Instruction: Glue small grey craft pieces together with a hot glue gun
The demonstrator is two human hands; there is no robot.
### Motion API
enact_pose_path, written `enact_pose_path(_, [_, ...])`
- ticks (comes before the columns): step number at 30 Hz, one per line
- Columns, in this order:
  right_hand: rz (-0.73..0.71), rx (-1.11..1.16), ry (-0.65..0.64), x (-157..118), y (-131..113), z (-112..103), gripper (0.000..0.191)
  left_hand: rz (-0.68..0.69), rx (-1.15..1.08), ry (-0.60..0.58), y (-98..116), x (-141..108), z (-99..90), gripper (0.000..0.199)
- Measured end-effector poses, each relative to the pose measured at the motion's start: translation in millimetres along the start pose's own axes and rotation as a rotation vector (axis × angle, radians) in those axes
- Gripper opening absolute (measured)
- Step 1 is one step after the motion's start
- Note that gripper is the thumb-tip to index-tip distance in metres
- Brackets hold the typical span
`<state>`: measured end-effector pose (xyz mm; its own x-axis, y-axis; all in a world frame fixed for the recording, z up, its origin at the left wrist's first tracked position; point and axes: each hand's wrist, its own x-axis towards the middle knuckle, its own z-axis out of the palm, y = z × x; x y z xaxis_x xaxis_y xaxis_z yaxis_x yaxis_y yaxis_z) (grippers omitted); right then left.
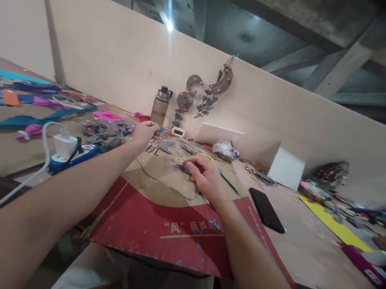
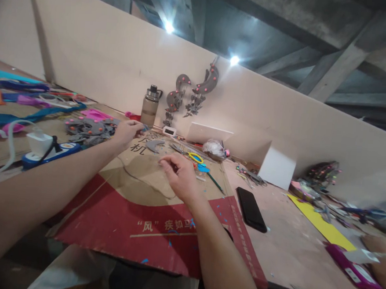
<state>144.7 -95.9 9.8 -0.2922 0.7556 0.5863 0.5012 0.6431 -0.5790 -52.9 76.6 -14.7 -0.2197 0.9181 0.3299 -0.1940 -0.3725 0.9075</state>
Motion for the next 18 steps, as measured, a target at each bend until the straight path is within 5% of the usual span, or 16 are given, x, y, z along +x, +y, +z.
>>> enact_pose_path(4, [0.000,0.018,-0.199,3,-5,-13,0.027,-0.076,-0.206,0.005,4,2,-0.1,0.007])
enact_pose_path(8, [0.347,-0.433,-0.039,6,22,-26,0.039,-0.082,-0.267,-0.046,8,-3,6.1,0.010])
enact_pose_path(11, [0.540,-0.721,-0.209,1,49,-22,0.044,-0.080,-0.300,-0.086,10,-9,11.4,0.012])
enact_pose_path(14, [0.520,-0.751,-0.243,-6,67,-9,0.032,-0.071,-0.316,-0.117,13,-14,15.6,0.013])
enact_pose_path(18, [0.701,-0.612,-0.183,-4,79,0,0.013,-0.073,-0.290,-0.157,13,-19,18.4,0.015])
